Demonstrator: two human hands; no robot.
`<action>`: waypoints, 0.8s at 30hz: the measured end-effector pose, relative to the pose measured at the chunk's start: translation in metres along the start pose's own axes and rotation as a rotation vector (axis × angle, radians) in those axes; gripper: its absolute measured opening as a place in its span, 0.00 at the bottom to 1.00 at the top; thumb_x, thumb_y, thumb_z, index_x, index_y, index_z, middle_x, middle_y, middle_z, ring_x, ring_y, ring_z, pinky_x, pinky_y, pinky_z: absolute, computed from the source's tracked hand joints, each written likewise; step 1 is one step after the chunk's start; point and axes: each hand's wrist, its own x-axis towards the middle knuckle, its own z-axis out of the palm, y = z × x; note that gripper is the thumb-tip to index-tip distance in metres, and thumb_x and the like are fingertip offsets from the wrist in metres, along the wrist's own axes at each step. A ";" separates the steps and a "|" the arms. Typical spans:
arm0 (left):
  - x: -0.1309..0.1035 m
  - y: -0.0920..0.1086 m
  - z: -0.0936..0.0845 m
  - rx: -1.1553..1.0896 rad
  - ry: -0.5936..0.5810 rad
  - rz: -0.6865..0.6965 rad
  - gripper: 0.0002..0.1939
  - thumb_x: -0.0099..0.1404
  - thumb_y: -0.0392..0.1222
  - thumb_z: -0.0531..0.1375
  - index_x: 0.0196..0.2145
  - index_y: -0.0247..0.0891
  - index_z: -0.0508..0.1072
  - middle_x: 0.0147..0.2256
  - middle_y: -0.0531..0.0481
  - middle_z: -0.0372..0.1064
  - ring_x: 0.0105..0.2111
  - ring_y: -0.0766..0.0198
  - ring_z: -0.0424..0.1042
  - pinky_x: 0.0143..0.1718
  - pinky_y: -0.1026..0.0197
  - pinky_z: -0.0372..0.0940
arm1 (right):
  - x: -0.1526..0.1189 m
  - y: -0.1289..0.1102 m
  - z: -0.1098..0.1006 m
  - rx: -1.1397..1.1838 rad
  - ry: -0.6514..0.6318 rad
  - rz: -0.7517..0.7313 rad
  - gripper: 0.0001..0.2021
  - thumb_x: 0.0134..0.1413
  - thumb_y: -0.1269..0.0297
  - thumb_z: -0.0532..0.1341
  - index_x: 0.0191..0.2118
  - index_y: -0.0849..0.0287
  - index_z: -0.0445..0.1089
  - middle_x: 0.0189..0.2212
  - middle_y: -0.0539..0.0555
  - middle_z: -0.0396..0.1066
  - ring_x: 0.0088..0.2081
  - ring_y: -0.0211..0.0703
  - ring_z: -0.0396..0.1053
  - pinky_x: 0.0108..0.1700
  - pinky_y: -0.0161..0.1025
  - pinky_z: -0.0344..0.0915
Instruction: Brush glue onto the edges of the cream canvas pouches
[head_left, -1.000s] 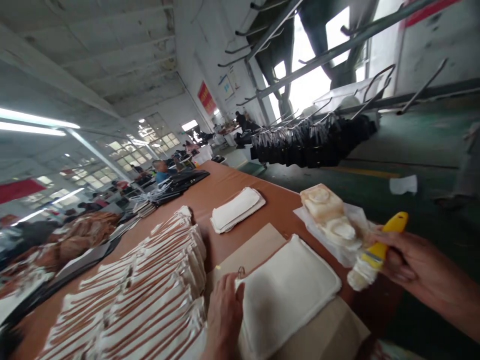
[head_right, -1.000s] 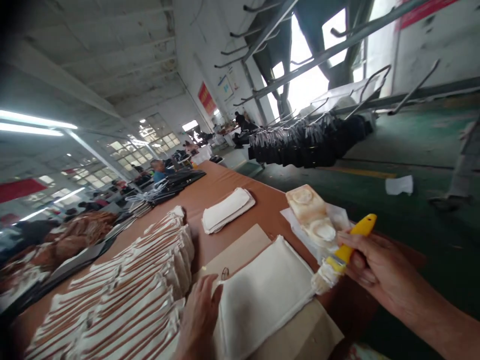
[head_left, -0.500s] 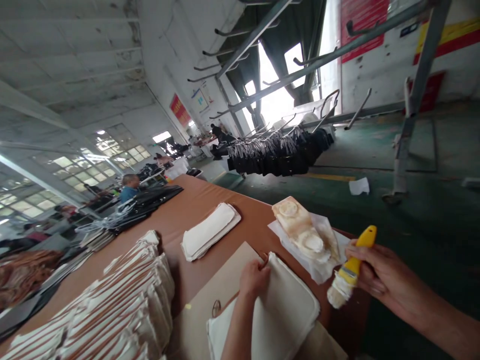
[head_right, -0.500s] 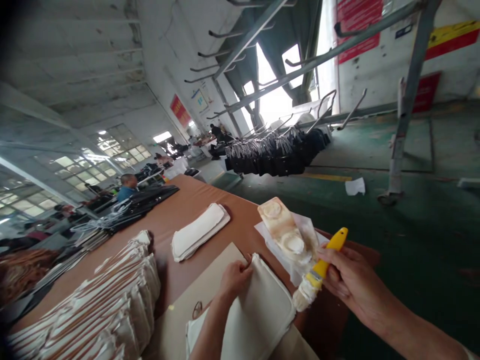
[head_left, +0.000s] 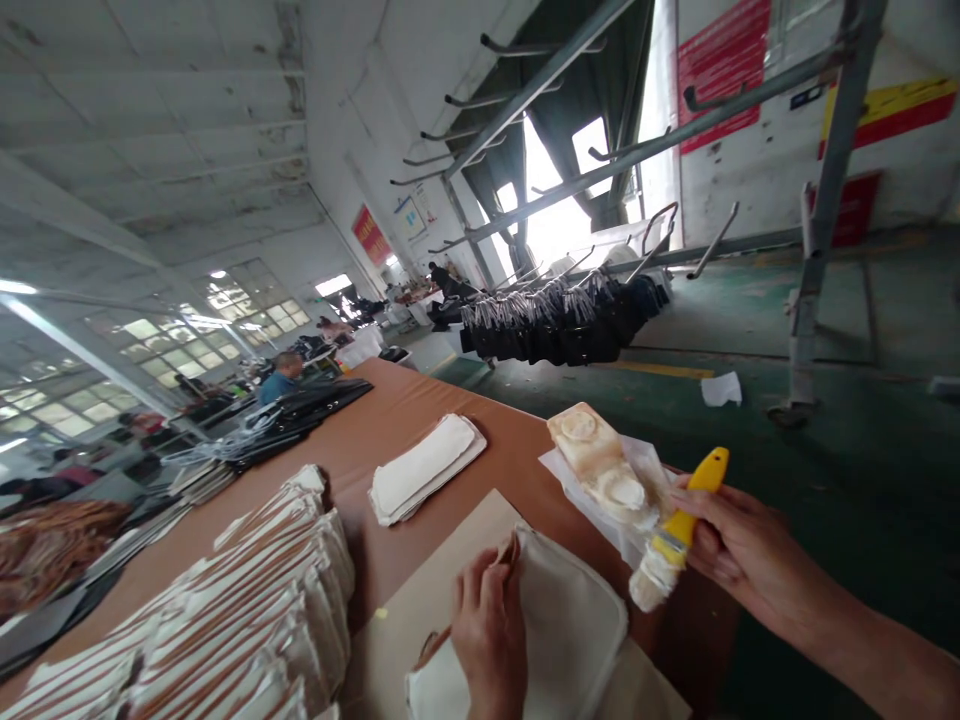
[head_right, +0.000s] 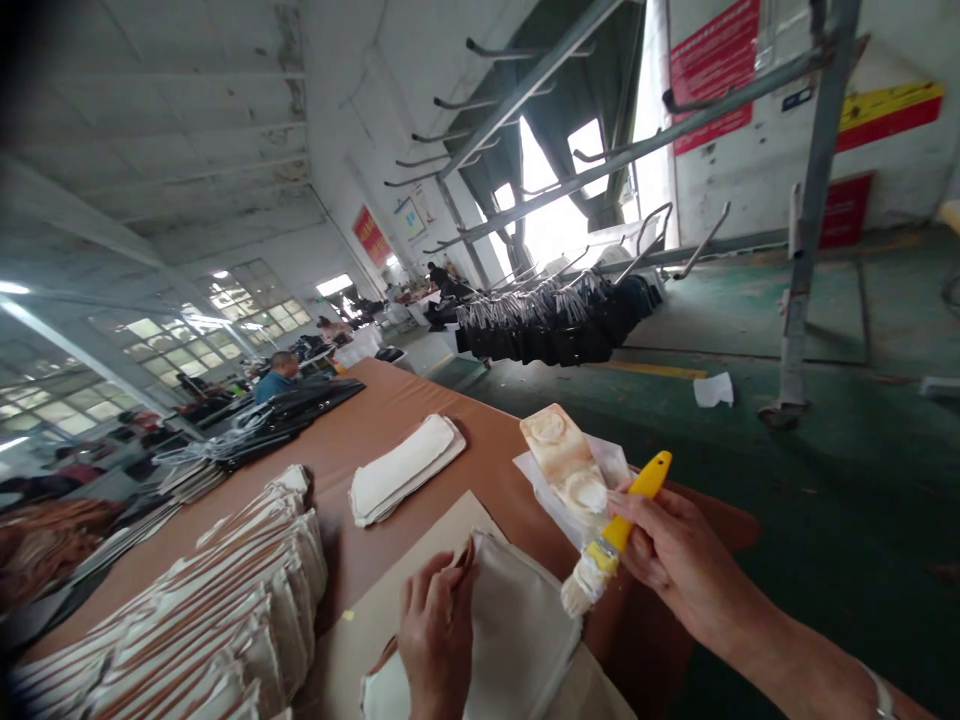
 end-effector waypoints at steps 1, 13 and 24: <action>-0.007 0.000 -0.005 0.044 0.071 -0.005 0.10 0.69 0.44 0.55 0.37 0.42 0.76 0.43 0.42 0.72 0.43 0.54 0.71 0.47 0.54 0.64 | -0.003 -0.004 0.000 0.002 0.007 0.003 0.20 0.47 0.57 0.71 0.19 0.60 0.62 0.09 0.43 0.50 0.12 0.28 0.46 0.15 0.29 0.46; -0.019 0.013 -0.042 -0.165 -0.167 -0.209 0.05 0.60 0.41 0.59 0.27 0.41 0.70 0.59 0.44 0.61 0.55 0.52 0.65 0.53 0.53 0.63 | -0.010 -0.017 0.005 0.017 -0.027 -0.021 0.17 0.49 0.61 0.70 0.21 0.60 0.63 0.11 0.43 0.51 0.12 0.27 0.45 0.15 0.26 0.47; 0.063 -0.011 0.021 0.067 -0.642 -0.209 0.04 0.51 0.32 0.56 0.23 0.39 0.67 0.37 0.50 0.71 0.36 0.62 0.70 0.36 0.63 0.60 | -0.013 -0.007 0.010 0.006 -0.023 0.034 0.20 0.47 0.57 0.71 0.18 0.61 0.62 0.09 0.43 0.49 0.13 0.27 0.44 0.16 0.28 0.46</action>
